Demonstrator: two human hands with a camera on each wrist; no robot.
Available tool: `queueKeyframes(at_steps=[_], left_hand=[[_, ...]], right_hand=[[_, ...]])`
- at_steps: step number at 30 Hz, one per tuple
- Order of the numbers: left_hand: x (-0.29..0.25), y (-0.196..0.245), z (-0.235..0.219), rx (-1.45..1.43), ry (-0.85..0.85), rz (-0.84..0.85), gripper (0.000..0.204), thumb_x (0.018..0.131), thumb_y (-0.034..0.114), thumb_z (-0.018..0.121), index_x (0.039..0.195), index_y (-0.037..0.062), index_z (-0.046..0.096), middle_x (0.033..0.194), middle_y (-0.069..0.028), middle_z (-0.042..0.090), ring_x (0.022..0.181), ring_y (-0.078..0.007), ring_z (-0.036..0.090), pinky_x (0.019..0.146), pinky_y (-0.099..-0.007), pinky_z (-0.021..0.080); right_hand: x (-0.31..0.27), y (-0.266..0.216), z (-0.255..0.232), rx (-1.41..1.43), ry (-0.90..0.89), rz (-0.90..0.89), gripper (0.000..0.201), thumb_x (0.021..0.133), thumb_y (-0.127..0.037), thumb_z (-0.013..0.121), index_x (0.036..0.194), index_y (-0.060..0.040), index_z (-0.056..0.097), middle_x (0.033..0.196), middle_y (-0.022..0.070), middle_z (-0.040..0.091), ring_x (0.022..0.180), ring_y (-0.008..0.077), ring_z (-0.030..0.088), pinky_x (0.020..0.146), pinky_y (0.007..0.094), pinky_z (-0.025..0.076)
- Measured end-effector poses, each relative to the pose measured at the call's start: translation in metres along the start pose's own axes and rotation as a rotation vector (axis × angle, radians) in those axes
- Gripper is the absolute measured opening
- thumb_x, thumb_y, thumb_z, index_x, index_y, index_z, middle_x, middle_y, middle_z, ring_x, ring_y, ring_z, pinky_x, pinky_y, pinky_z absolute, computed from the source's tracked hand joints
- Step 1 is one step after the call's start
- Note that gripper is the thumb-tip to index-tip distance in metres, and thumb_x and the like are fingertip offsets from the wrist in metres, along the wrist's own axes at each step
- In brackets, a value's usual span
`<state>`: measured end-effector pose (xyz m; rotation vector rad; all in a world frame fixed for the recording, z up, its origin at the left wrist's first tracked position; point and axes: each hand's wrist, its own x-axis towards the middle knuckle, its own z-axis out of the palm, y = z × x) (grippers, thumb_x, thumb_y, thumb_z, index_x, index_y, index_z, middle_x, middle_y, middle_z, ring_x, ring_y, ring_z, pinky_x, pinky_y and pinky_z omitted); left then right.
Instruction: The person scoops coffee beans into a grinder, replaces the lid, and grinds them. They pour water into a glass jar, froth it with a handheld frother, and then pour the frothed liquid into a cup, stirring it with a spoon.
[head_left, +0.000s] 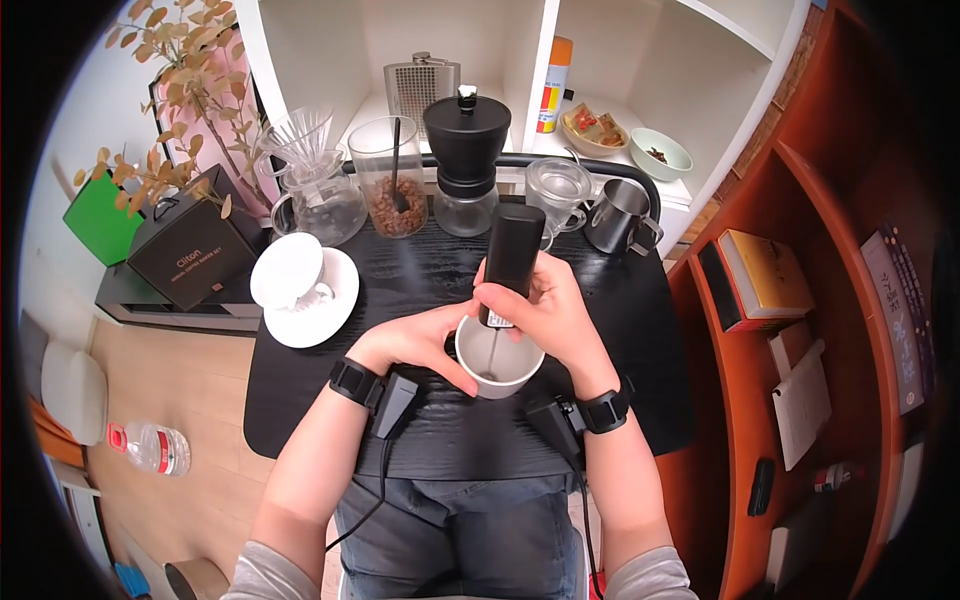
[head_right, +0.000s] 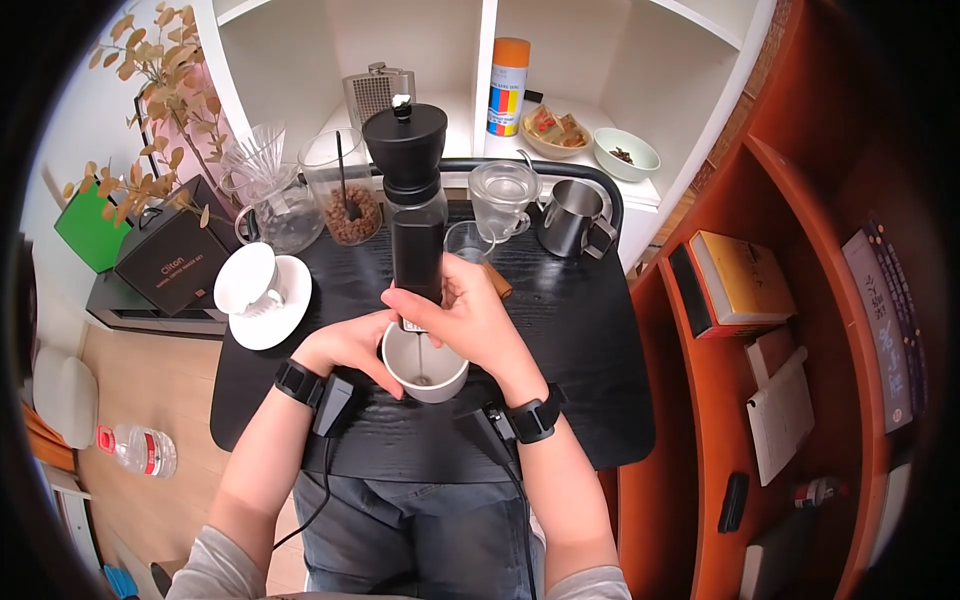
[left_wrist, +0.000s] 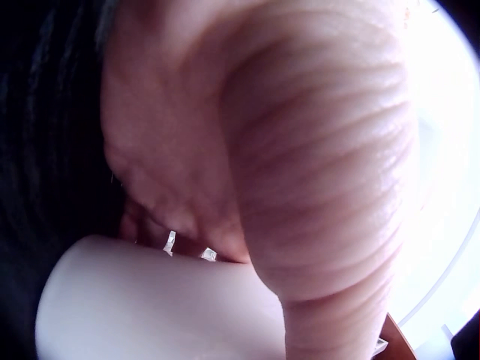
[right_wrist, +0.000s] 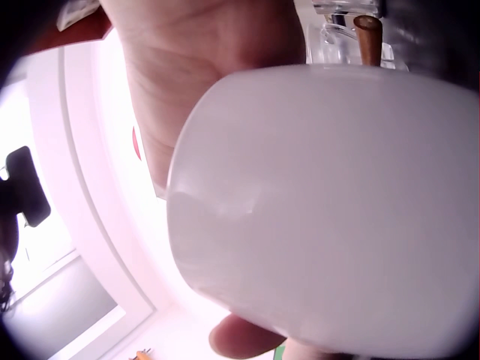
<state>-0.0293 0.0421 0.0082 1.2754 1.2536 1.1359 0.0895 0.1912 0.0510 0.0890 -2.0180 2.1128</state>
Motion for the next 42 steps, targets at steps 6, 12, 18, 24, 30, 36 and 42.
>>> queueKeyframes(at_steps=[6, 12, 18, 24, 30, 36, 42], left_hand=[[0.001, -0.003, -0.002, -0.012, -0.007, 0.015, 0.078, 0.06, 0.0, 0.082, 0.127, 0.0036, 0.044, 0.12, -0.0044, 0.055, 0.113, -0.0138, 0.05, 0.097, -0.0298, 0.039], [0.001, -0.003, -0.003, 0.011, -0.024, 0.033, 0.08, 0.061, 0.001, 0.082, 0.13, 0.0035, 0.042, 0.121, -0.0046, 0.055, 0.115, -0.0138, 0.048, 0.099, -0.0303, 0.038], [0.001, -0.002, -0.002, 0.008, -0.044, 0.01, 0.078, 0.061, 0.001, 0.082, 0.128, 0.0034, 0.042, 0.119, -0.0035, 0.054, 0.113, -0.0128, 0.048, 0.097, -0.03, 0.038], [0.0, 0.003, -0.001, -0.024, -0.021, 0.053, 0.067, 0.062, 0.004, 0.083, 0.121, 0.0017, 0.05, 0.115, -0.0041, 0.058, 0.108, -0.013, 0.052, 0.094, -0.029, 0.04], [0.0, -0.004, -0.004, 0.016, -0.024, 0.017, 0.07, 0.063, 0.01, 0.083, 0.124, 0.0028, 0.049, 0.119, -0.0055, 0.057, 0.112, -0.0146, 0.049, 0.098, -0.0298, 0.037], [0.0, -0.002, -0.003, 0.029, -0.016, 0.015, 0.066, 0.062, 0.005, 0.083, 0.12, 0.001, 0.052, 0.114, -0.0053, 0.06, 0.107, -0.0138, 0.053, 0.095, -0.0292, 0.041], [-0.001, 0.002, 0.0, 0.001, -0.001, 0.025, 0.065, 0.062, 0.003, 0.082, 0.12, 0.0012, 0.053, 0.113, -0.0044, 0.06, 0.105, -0.0123, 0.054, 0.093, -0.0281, 0.042]], right_hand=[[0.0, 0.001, 0.006, 0.001, 0.021, -0.087, 0.025, 0.079, -0.009, 0.072, 0.1, -0.0003, 0.061, 0.086, 0.001, 0.063, 0.075, 0.0044, 0.057, 0.067, 0.0205, 0.046], [0.003, 0.009, 0.002, -0.028, 0.096, -0.194, 0.03, 0.076, -0.005, 0.073, 0.103, 0.0005, 0.061, 0.089, 0.0019, 0.064, 0.08, 0.0068, 0.059, 0.073, 0.0235, 0.047], [0.002, 0.006, 0.002, 0.053, 0.039, -0.069, 0.026, 0.084, -0.013, 0.068, 0.105, -0.0023, 0.058, 0.085, 0.0016, 0.063, 0.072, 0.0043, 0.058, 0.054, 0.018, 0.043], [0.003, 0.006, 0.005, 0.012, -0.052, -0.107, 0.028, 0.085, -0.013, 0.065, 0.109, 0.0001, 0.058, 0.085, 0.0027, 0.062, 0.072, 0.0051, 0.056, 0.06, 0.0198, 0.044], [0.0, 0.002, 0.01, -0.049, 0.02, -0.214, 0.03, 0.085, -0.011, 0.065, 0.11, 0.0016, 0.057, 0.084, 0.003, 0.06, 0.076, 0.0078, 0.057, 0.068, 0.0226, 0.046], [0.001, 0.005, 0.008, -0.005, 0.019, -0.17, 0.022, 0.086, -0.009, 0.063, 0.105, -0.0005, 0.057, 0.086, 0.0037, 0.061, 0.077, 0.0075, 0.059, 0.067, 0.0223, 0.047], [0.001, 0.004, 0.004, -0.037, -0.051, -0.076, 0.021, 0.084, -0.008, 0.066, 0.102, -0.0021, 0.057, 0.092, 0.0032, 0.062, 0.077, 0.0061, 0.058, 0.066, 0.0213, 0.047]])
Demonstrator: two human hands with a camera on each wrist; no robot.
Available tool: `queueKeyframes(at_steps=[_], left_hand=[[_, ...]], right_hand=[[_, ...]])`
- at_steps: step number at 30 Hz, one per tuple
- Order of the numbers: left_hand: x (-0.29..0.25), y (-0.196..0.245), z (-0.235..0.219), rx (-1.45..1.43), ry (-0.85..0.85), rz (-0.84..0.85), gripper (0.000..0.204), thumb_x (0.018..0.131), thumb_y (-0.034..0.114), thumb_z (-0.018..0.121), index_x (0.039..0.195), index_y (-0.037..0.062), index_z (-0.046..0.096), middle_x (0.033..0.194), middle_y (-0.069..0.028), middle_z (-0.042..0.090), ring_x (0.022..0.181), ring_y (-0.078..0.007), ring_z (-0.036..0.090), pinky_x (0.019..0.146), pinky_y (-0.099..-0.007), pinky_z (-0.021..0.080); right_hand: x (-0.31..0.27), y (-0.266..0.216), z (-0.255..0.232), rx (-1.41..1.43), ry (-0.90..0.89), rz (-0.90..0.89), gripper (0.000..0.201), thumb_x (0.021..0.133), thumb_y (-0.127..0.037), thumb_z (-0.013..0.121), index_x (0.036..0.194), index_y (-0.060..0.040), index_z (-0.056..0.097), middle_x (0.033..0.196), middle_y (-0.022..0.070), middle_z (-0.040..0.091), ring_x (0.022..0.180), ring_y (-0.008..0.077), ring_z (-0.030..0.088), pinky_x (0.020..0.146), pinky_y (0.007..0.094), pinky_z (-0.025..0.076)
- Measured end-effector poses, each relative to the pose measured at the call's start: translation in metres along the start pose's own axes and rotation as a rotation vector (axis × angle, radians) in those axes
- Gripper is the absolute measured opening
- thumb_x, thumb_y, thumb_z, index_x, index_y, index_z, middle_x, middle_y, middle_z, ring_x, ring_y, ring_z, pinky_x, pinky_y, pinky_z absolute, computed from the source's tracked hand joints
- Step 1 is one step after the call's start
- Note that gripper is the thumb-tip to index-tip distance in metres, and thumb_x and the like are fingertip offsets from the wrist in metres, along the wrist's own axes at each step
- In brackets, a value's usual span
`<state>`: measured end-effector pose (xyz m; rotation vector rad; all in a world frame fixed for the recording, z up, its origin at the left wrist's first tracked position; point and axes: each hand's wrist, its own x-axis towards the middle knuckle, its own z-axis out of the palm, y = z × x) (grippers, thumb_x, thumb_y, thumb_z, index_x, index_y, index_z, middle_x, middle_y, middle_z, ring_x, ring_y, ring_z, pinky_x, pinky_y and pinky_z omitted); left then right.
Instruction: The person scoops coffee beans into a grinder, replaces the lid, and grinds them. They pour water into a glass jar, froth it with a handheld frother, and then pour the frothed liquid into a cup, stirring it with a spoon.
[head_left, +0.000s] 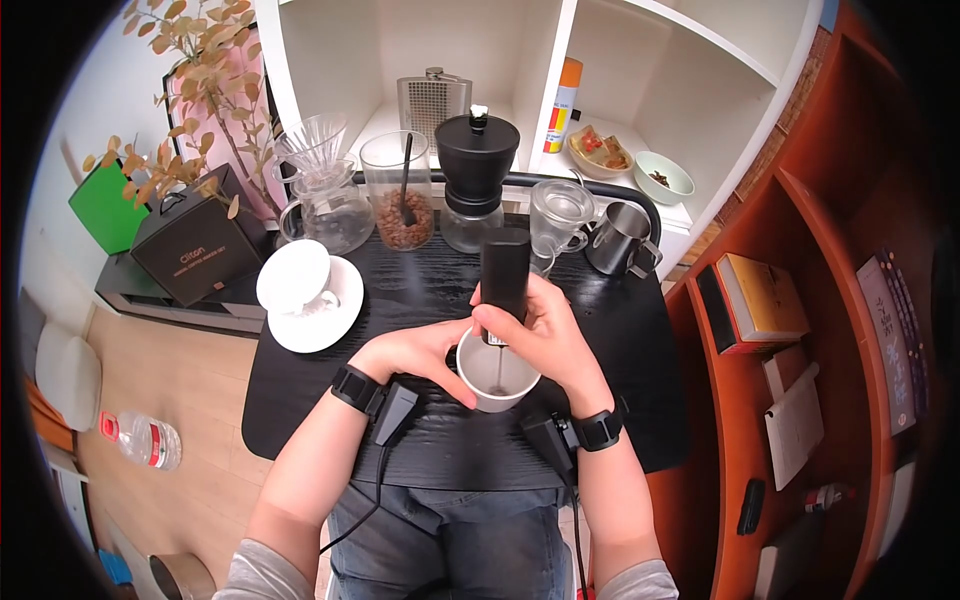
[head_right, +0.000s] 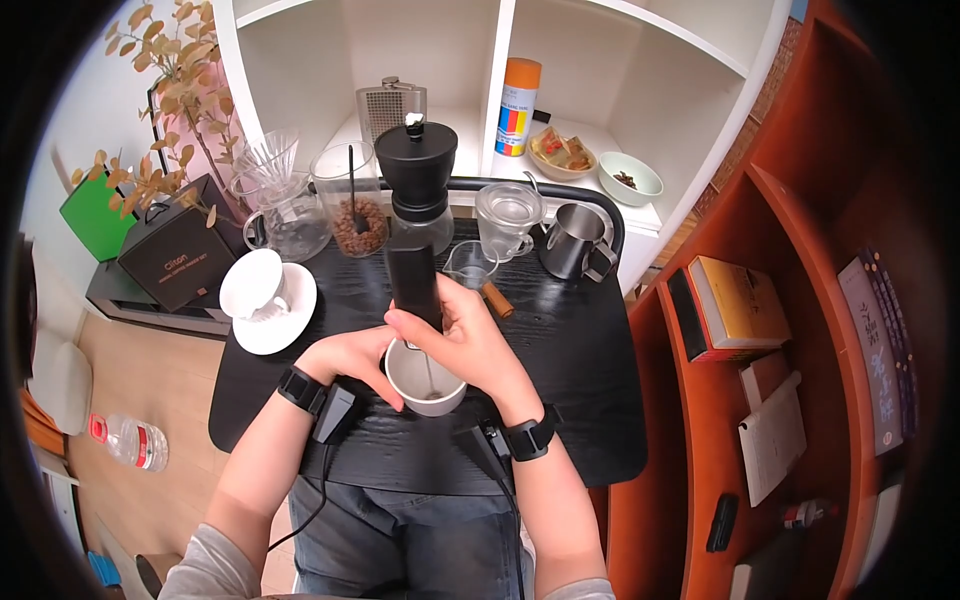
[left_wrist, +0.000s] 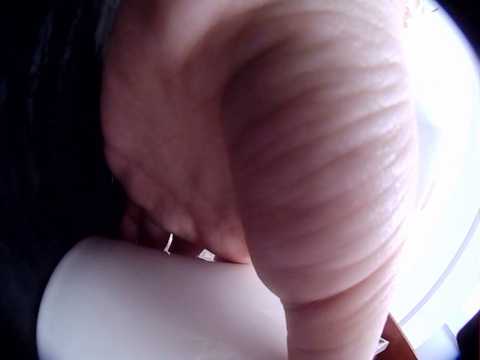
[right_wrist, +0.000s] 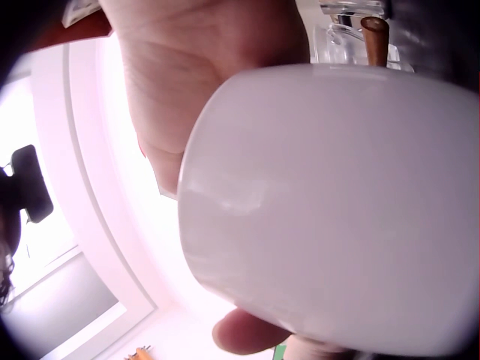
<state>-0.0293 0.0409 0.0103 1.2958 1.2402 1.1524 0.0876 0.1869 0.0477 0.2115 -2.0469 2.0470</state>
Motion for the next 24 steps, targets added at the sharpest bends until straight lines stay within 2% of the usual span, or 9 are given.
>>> queueKeyframes(at_steps=[1, 4, 7, 14, 16, 17, 19, 24], left_hand=[[-0.001, 0.0, 0.0, -0.052, 0.004, -0.031, 0.064, 0.062, 0.003, 0.082, 0.119, 0.001, 0.053, 0.113, -0.0041, 0.061, 0.105, -0.012, 0.054, 0.093, -0.0277, 0.042], [-0.004, 0.006, 0.001, -0.059, -0.014, -0.101, 0.062, 0.063, 0.002, 0.081, 0.119, 0.0002, 0.054, 0.113, -0.004, 0.061, 0.105, -0.0119, 0.053, 0.093, -0.0272, 0.041], [-0.003, 0.004, 0.0, -0.038, -0.013, -0.082, 0.061, 0.064, 0.002, 0.081, 0.118, -0.0001, 0.054, 0.112, -0.0041, 0.061, 0.106, -0.0116, 0.053, 0.093, -0.0272, 0.041], [0.0, -0.002, -0.002, -0.014, -0.027, -0.048, 0.061, 0.064, 0.002, 0.081, 0.118, 0.0002, 0.053, 0.112, -0.0043, 0.061, 0.105, -0.0123, 0.053, 0.094, -0.0277, 0.041], [-0.001, 0.002, -0.001, 0.027, -0.023, -0.057, 0.064, 0.064, 0.001, 0.081, 0.12, 0.0008, 0.051, 0.113, -0.0044, 0.06, 0.106, -0.0126, 0.053, 0.095, -0.0284, 0.041], [-0.001, 0.002, -0.001, 0.025, -0.024, -0.058, 0.064, 0.064, 0.001, 0.081, 0.12, 0.0008, 0.051, 0.113, -0.0044, 0.06, 0.106, -0.0126, 0.053, 0.095, -0.0284, 0.041], [0.0, 0.001, -0.001, -0.02, -0.006, -0.026, 0.067, 0.063, 0.001, 0.081, 0.123, 0.0014, 0.049, 0.114, -0.0044, 0.059, 0.106, -0.0127, 0.053, 0.095, -0.0288, 0.041], [0.0, -0.004, -0.003, -0.037, -0.04, -0.05, 0.073, 0.062, 0.001, 0.082, 0.126, 0.0019, 0.045, 0.117, -0.0045, 0.058, 0.109, -0.0126, 0.051, 0.096, -0.0291, 0.04]], right_hand=[[0.0, 0.002, 0.002, -0.037, 0.005, -0.095, 0.022, 0.084, -0.008, 0.066, 0.103, -0.0021, 0.057, 0.093, 0.003, 0.062, 0.078, 0.0061, 0.058, 0.067, 0.0217, 0.047], [0.0, 0.001, 0.005, -0.084, -0.002, -0.143, 0.024, 0.083, -0.007, 0.066, 0.105, -0.0015, 0.057, 0.092, 0.0022, 0.061, 0.082, 0.0073, 0.058, 0.072, 0.0233, 0.048], [-0.001, -0.002, 0.007, -0.053, 0.031, -0.143, 0.031, 0.083, -0.011, 0.069, 0.109, 0.001, 0.056, 0.093, 0.002, 0.061, 0.086, 0.0065, 0.054, 0.078, 0.0237, 0.045], [0.001, 0.004, 0.002, 0.02, 0.015, -0.144, 0.029, 0.084, -0.01, 0.067, 0.108, 0.0013, 0.055, 0.095, 0.003, 0.061, 0.089, 0.0073, 0.056, 0.079, 0.0244, 0.045], [0.0, -0.006, 0.001, 0.018, 0.023, 0.055, 0.029, 0.085, -0.01, 0.066, 0.109, 0.001, 0.055, 0.095, 0.002, 0.06, 0.087, 0.0066, 0.054, 0.078, 0.025, 0.045], [0.0, -0.005, 0.003, 0.018, 0.023, 0.056, 0.029, 0.085, -0.01, 0.066, 0.109, 0.001, 0.055, 0.095, 0.002, 0.06, 0.087, 0.0066, 0.054, 0.078, 0.025, 0.045], [0.001, -0.002, 0.009, 0.049, 0.111, -0.088, 0.031, 0.085, -0.01, 0.066, 0.111, 0.0012, 0.053, 0.095, 0.0008, 0.058, 0.086, 0.0062, 0.053, 0.077, 0.0243, 0.044], [0.001, -0.004, 0.009, -0.085, 0.077, -0.186, 0.036, 0.084, -0.009, 0.066, 0.114, 0.0018, 0.05, 0.096, 0.0007, 0.058, 0.086, 0.0064, 0.052, 0.077, 0.0224, 0.043]])
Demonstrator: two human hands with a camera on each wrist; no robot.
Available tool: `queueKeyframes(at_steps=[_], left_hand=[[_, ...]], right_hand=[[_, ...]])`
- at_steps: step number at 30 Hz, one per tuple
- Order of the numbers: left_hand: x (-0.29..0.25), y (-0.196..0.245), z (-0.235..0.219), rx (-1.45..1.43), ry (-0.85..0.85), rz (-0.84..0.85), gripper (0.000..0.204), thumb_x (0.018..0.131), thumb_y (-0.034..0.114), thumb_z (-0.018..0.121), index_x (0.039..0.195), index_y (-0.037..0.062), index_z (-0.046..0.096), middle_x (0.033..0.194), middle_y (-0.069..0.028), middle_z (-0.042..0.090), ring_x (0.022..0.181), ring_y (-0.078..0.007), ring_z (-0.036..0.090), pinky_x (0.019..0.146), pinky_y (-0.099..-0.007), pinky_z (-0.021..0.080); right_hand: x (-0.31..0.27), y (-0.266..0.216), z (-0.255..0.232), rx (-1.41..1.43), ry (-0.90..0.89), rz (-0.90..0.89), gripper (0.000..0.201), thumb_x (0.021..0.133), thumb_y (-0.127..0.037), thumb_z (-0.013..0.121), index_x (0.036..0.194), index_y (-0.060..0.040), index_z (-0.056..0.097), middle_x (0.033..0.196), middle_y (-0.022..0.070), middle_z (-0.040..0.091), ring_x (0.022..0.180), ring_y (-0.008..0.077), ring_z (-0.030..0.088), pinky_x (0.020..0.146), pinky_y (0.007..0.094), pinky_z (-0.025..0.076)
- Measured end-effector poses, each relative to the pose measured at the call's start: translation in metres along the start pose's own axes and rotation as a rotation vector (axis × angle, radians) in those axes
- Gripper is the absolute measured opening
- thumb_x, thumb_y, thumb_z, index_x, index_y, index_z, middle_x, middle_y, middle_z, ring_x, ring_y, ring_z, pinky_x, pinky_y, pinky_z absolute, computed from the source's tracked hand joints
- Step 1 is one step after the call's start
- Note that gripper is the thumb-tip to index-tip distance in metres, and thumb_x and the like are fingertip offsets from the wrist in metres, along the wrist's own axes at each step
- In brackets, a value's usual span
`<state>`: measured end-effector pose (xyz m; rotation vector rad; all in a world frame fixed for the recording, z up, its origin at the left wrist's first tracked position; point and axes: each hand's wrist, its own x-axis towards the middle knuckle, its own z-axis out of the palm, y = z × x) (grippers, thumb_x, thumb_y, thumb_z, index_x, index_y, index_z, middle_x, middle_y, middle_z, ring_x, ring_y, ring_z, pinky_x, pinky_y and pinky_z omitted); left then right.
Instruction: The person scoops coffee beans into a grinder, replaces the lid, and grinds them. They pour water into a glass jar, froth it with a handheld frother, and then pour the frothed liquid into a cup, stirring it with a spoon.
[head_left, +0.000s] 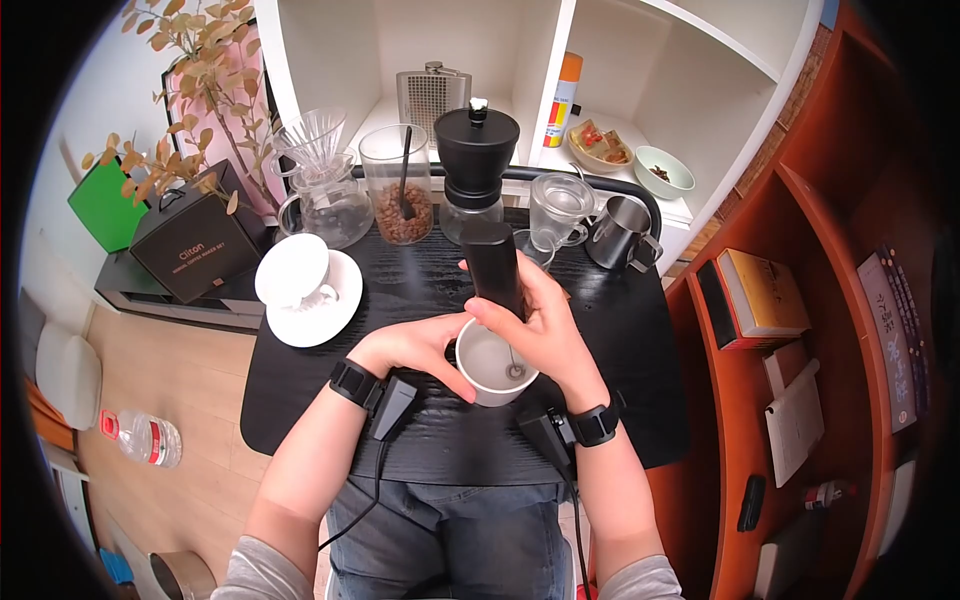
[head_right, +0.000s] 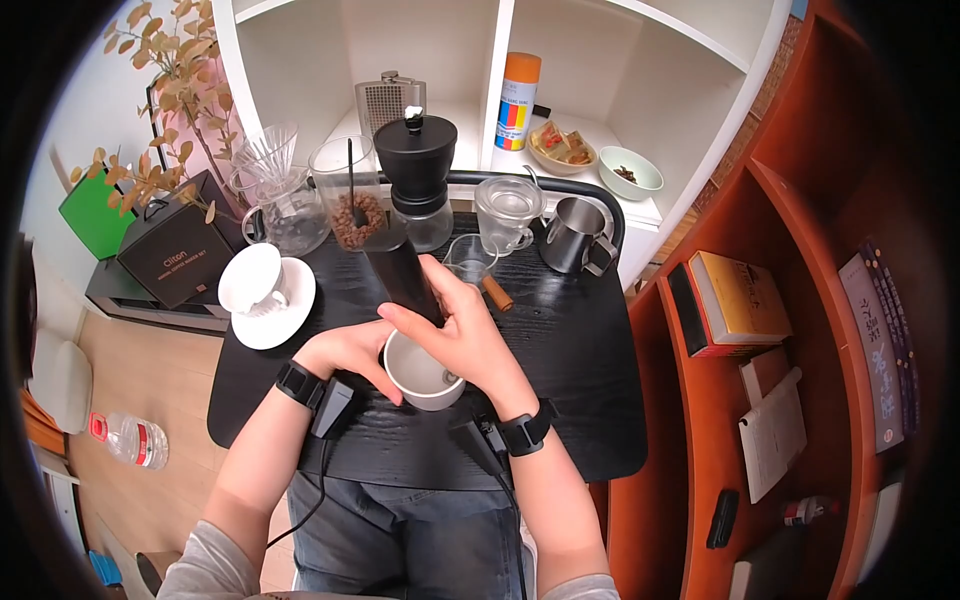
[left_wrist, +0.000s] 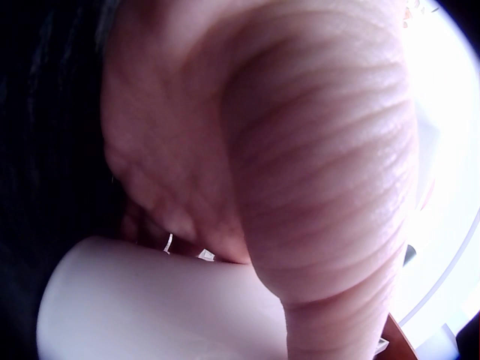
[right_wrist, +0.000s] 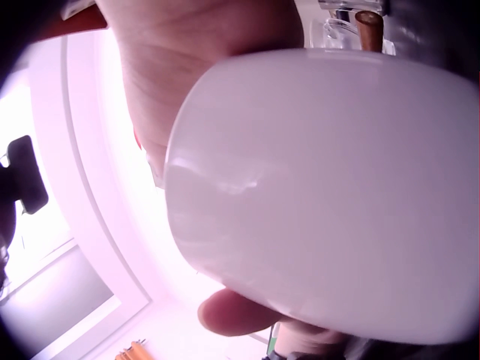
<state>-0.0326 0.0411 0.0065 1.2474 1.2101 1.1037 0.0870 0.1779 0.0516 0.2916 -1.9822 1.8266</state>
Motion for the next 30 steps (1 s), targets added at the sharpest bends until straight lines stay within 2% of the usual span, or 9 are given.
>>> queueKeyframes(at_steps=[5, 7, 11, 17, 20, 22, 26, 28, 30], left_hand=[[0.0, 0.0, 0.0, 0.019, 0.003, 0.011, 0.077, 0.062, 0.002, 0.082, 0.128, 0.0022, 0.043, 0.119, -0.0046, 0.057, 0.111, -0.0128, 0.05, 0.097, -0.0296, 0.039], [0.0, 0.001, 0.0, 0.029, 0.0, 0.033, 0.079, 0.065, 0.009, 0.082, 0.131, 0.0028, 0.04, 0.123, -0.0054, 0.053, 0.115, -0.0131, 0.046, 0.1, -0.0298, 0.035], [0.0, -0.002, 0.0, -0.005, -0.015, 0.019, 0.08, 0.064, 0.009, 0.082, 0.132, 0.003, 0.04, 0.124, -0.0054, 0.053, 0.115, -0.0131, 0.046, 0.101, -0.0297, 0.035], [0.0, -0.001, -0.001, 0.031, -0.015, -0.006, 0.08, 0.064, 0.009, 0.082, 0.131, 0.0023, 0.04, 0.123, -0.0049, 0.053, 0.115, -0.013, 0.045, 0.1, -0.0292, 0.035], [0.0, 0.0, -0.001, -0.002, -0.012, -0.02, 0.079, 0.064, 0.009, 0.082, 0.131, 0.0017, 0.04, 0.124, -0.005, 0.053, 0.116, -0.0131, 0.045, 0.101, -0.0292, 0.034], [0.0, -0.001, -0.002, 0.044, -0.046, -0.041, 0.081, 0.065, 0.009, 0.082, 0.133, 0.0022, 0.038, 0.126, -0.0056, 0.051, 0.118, -0.0135, 0.044, 0.103, -0.0298, 0.033], [-0.001, 0.004, 0.001, 0.023, -0.016, 0.012, 0.084, 0.065, 0.009, 0.081, 0.135, 0.0027, 0.035, 0.129, -0.0063, 0.05, 0.12, -0.0138, 0.042, 0.104, -0.0303, 0.031], [0.001, 0.004, 0.001, 0.019, -0.016, 0.047, 0.086, 0.065, 0.009, 0.081, 0.137, 0.0033, 0.034, 0.129, -0.0066, 0.049, 0.12, -0.0141, 0.042, 0.104, -0.0307, 0.031], [0.001, 0.002, 0.001, 0.034, -0.015, 0.046, 0.087, 0.065, 0.009, 0.082, 0.137, 0.0034, 0.034, 0.129, -0.0065, 0.049, 0.12, -0.0142, 0.042, 0.104, -0.0307, 0.031]], right_hand=[[-0.001, 0.0, 0.002, -0.015, 0.029, -0.025, 0.039, 0.084, -0.009, 0.067, 0.116, 0.0016, 0.049, 0.096, 0.0017, 0.058, 0.087, 0.0063, 0.051, 0.077, 0.0225, 0.043], [-0.003, 0.006, -0.001, 0.027, 0.027, 0.015, 0.037, 0.085, -0.006, 0.064, 0.118, -0.0016, 0.048, 0.101, 0.0036, 0.057, 0.091, 0.0093, 0.054, 0.08, 0.0248, 0.045], [-0.002, 0.015, -0.004, 0.048, 0.026, 0.007, 0.034, 0.086, -0.005, 0.062, 0.116, -0.0025, 0.047, 0.097, 0.0033, 0.056, 0.089, 0.0099, 0.054, 0.078, 0.025, 0.045], [0.0, 0.007, 0.0, 0.085, 0.04, 0.09, 0.047, 0.086, -0.01, 0.065, 0.125, -0.0002, 0.041, 0.106, 0.0058, 0.056, 0.095, 0.0092, 0.053, 0.081, 0.0261, 0.045], [0.001, 0.008, 0.002, -0.044, 0.026, -0.013, 0.053, 0.085, -0.01, 0.065, 0.13, 0.0004, 0.038, 0.113, 0.0092, 0.056, 0.102, 0.0122, 0.053, 0.087, 0.0279, 0.043], [0.002, 0.007, 0.003, -0.081, 0.033, -0.089, 0.049, 0.086, -0.007, 0.063, 0.128, -0.0003, 0.039, 0.105, 0.0047, 0.052, 0.091, 0.0104, 0.053, 0.078, 0.026, 0.044], [-0.001, 0.011, 0.001, -0.184, 0.056, -0.11, 0.053, 0.087, -0.007, 0.061, 0.13, -0.0018, 0.031, 0.103, 0.0071, 0.052, 0.092, 0.0113, 0.052, 0.08, 0.0268, 0.044], [-0.001, 0.019, 0.0, -0.124, 0.107, -0.157, 0.06, 0.088, -0.012, 0.061, 0.132, 0.0007, 0.022, 0.119, 0.0145, 0.047, 0.112, 0.0189, 0.048, 0.097, 0.0319, 0.035], [-0.001, 0.019, -0.001, -0.123, 0.088, -0.116, 0.058, 0.089, -0.014, 0.06, 0.128, -0.0006, 0.019, 0.115, 0.0156, 0.046, 0.108, 0.0195, 0.049, 0.095, 0.0319, 0.036]])
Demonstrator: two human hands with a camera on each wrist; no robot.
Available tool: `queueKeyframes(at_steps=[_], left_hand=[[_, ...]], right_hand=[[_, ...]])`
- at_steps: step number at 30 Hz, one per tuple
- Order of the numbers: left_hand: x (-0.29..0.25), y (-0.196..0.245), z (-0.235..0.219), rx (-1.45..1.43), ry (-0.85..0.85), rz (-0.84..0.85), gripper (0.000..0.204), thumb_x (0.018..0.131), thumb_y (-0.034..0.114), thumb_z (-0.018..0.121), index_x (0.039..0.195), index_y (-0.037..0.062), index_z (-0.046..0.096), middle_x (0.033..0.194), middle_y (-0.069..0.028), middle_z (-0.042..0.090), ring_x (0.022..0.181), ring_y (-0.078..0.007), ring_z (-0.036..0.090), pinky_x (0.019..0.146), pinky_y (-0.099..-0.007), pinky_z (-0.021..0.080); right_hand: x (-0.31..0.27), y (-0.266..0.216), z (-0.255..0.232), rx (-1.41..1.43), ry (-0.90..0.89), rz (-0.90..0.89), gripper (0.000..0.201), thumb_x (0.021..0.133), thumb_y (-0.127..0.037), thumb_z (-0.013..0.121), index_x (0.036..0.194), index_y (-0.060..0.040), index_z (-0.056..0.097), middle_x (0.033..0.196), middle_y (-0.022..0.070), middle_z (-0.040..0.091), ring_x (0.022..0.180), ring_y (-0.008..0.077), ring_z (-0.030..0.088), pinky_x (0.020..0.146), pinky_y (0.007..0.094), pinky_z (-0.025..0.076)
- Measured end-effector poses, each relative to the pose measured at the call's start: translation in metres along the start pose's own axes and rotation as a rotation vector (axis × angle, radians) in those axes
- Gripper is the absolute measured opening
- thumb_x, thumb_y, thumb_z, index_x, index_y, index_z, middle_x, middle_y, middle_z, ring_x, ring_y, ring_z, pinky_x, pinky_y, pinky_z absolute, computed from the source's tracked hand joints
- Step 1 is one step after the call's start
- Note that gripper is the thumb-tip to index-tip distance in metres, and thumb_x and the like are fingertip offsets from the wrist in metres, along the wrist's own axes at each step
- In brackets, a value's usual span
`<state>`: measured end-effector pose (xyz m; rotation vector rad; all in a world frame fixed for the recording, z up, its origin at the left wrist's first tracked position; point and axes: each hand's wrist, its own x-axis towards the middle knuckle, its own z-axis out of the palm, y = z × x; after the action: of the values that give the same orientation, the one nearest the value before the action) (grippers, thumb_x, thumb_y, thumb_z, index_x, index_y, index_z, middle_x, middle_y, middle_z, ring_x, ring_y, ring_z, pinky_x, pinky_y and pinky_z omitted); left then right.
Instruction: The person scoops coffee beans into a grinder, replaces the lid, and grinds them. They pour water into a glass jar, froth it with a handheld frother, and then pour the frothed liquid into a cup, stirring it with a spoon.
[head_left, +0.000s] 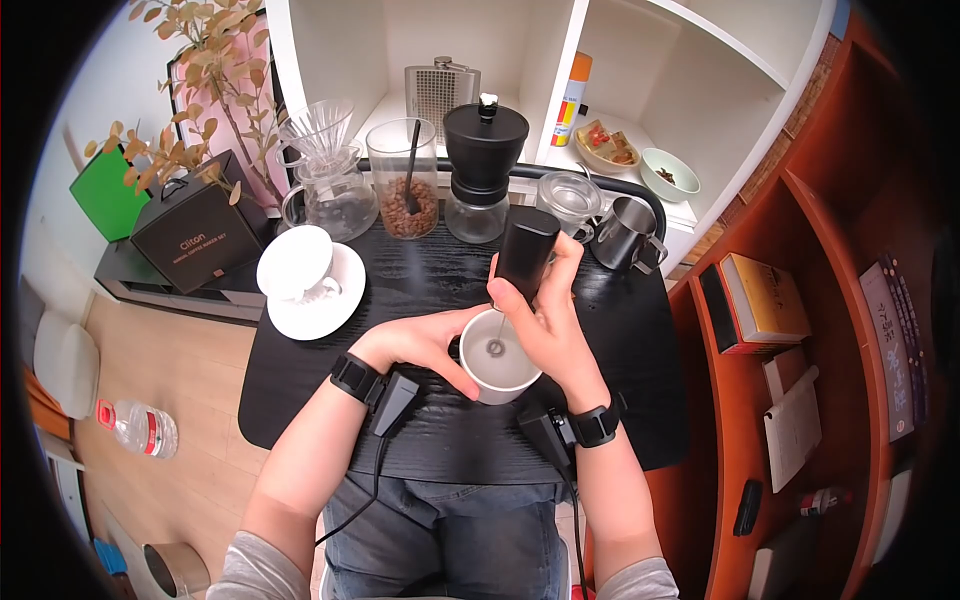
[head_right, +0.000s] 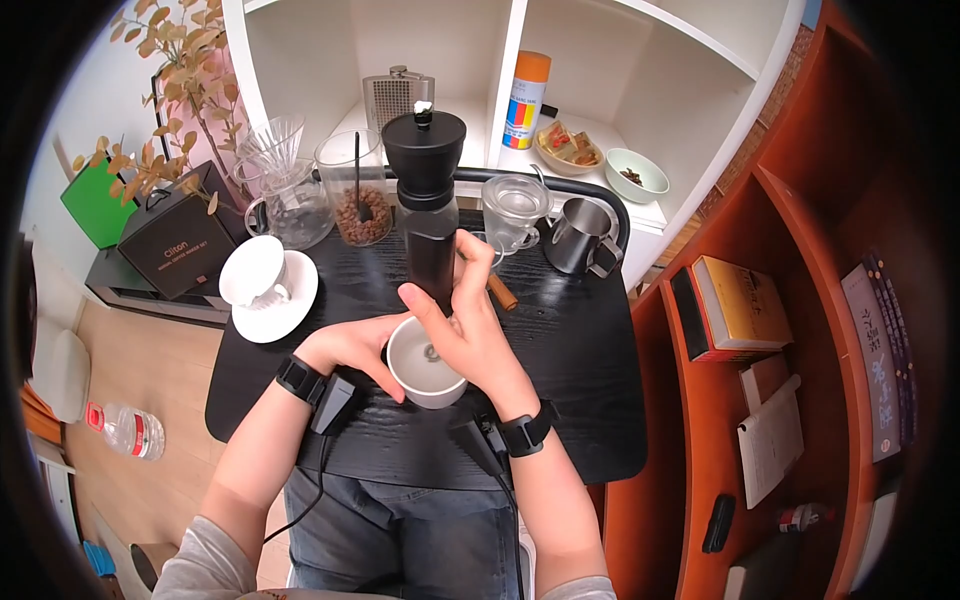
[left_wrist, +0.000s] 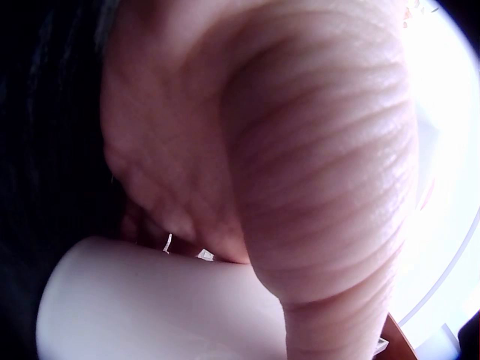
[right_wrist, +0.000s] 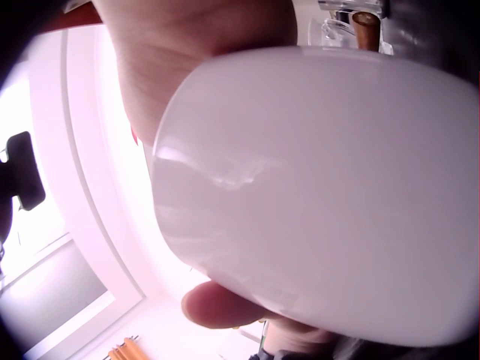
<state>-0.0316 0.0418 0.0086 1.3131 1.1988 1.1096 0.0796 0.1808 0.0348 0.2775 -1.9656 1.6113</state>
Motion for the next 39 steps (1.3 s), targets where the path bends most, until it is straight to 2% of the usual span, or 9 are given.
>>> queueKeyframes(at_steps=[2, 6, 9, 12, 14, 17, 29, 32, 39], left_hand=[[0.0, -0.002, -0.001, 0.017, 0.002, -0.002, 0.087, 0.064, 0.009, 0.082, 0.137, 0.0034, 0.033, 0.13, -0.0064, 0.049, 0.12, -0.0142, 0.042, 0.104, -0.0307, 0.031], [0.0, -0.002, 0.001, -0.03, 0.021, -0.011, 0.082, 0.061, 0.002, 0.083, 0.131, 0.0031, 0.04, 0.123, -0.0052, 0.053, 0.114, -0.0131, 0.047, 0.099, -0.0311, 0.037], [0.0, 0.001, 0.001, -0.038, 0.018, -0.022, 0.086, 0.062, 0.006, 0.083, 0.134, 0.0033, 0.036, 0.126, -0.0057, 0.051, 0.117, -0.0136, 0.044, 0.102, -0.0308, 0.034], [0.0, 0.001, 0.0, -0.02, 0.007, -0.029, 0.091, 0.063, 0.011, 0.083, 0.138, 0.0035, 0.032, 0.13, -0.0065, 0.049, 0.121, -0.0146, 0.041, 0.105, -0.0306, 0.03], [0.0, 0.001, 0.0, -0.004, 0.005, -0.04, 0.092, 0.063, 0.011, 0.083, 0.139, 0.0035, 0.032, 0.131, -0.0067, 0.048, 0.122, -0.015, 0.041, 0.105, -0.0308, 0.029], [0.001, 0.0, 0.0, -0.005, 0.009, -0.007, 0.092, 0.063, 0.011, 0.082, 0.139, 0.0037, 0.032, 0.133, -0.0069, 0.046, 0.124, -0.0157, 0.039, 0.106, -0.0309, 0.028], [0.001, 0.001, 0.0, 0.001, 0.011, 0.022, 0.091, 0.063, 0.012, 0.083, 0.139, 0.0032, 0.033, 0.133, -0.0069, 0.046, 0.124, -0.015, 0.039, 0.106, -0.0304, 0.028], [0.002, 0.0, 0.0, 0.003, 0.01, -0.006, 0.095, 0.06, 0.004, 0.084, 0.139, 0.0031, 0.03, 0.131, -0.0065, 0.047, 0.121, -0.0143, 0.041, 0.103, -0.0317, 0.032], [0.0, -0.003, 0.0, -0.046, 0.017, -0.038, 0.086, 0.061, 0.001, 0.082, 0.134, 0.002, 0.036, 0.125, -0.0062, 0.052, 0.116, -0.0138, 0.046, 0.1, -0.0306, 0.036]], right_hand=[[0.0, 0.008, 0.001, -0.017, 0.047, -0.056, 0.054, 0.09, -0.007, 0.055, 0.127, -0.0058, 0.016, 0.098, 0.0092, 0.05, 0.089, 0.0134, 0.051, 0.08, 0.0279, 0.043], [-0.001, 0.0, 0.0, 0.111, 0.035, 0.079, 0.057, 0.09, -0.013, 0.059, 0.126, -0.0012, 0.016, 0.115, 0.0169, 0.045, 0.107, 0.0186, 0.048, 0.093, 0.0313, 0.037], [0.0, -0.003, 0.002, 0.167, 0.038, 0.134, 0.058, 0.089, -0.01, 0.058, 0.128, -0.0014, 0.017, 0.115, 0.0156, 0.045, 0.105, 0.0168, 0.048, 0.091, 0.0304, 0.038], [0.002, -0.003, 0.001, -0.097, 0.058, -0.043, 0.059, 0.088, -0.007, 0.058, 0.13, -0.0018, 0.016, 0.114, 0.0136, 0.046, 0.099, 0.0138, 0.049, 0.087, 0.029, 0.04], [0.001, 0.001, -0.001, -0.082, 0.035, -0.017, 0.062, 0.088, -0.006, 0.058, 0.133, -0.0067, 0.015, 0.1, 0.0089, 0.05, 0.086, 0.0121, 0.051, 0.078, 0.027, 0.044], [0.0, -0.005, 0.002, 0.063, 0.093, -0.027, 0.063, 0.088, -0.006, 0.057, 0.133, -0.0085, 0.014, 0.101, 0.0094, 0.05, 0.086, 0.0122, 0.051, 0.078, 0.0271, 0.044], [0.002, -0.004, 0.002, 0.121, 0.075, -0.022, 0.051, 0.095, -0.023, 0.048, 0.129, -0.0095, 0.013, 0.101, 0.0115, 0.049, 0.091, 0.0148, 0.047, 0.084, 0.0317, 0.039], [0.002, -0.004, 0.002, 0.148, 0.048, -0.008, 0.049, 0.096, -0.024, 0.047, 0.128, -0.0081, 0.013, 0.101, 0.0117, 0.049, 0.092, 0.0143, 0.046, 0.085, 0.0313, 0.038], [0.002, 0.0, -0.001, 0.158, -0.008, 0.079, 0.047, 0.096, -0.026, 0.047, 0.128, -0.0065, 0.019, 0.094, 0.0099, 0.053, 0.084, 0.0136, 0.05, 0.078, 0.0287, 0.042]])
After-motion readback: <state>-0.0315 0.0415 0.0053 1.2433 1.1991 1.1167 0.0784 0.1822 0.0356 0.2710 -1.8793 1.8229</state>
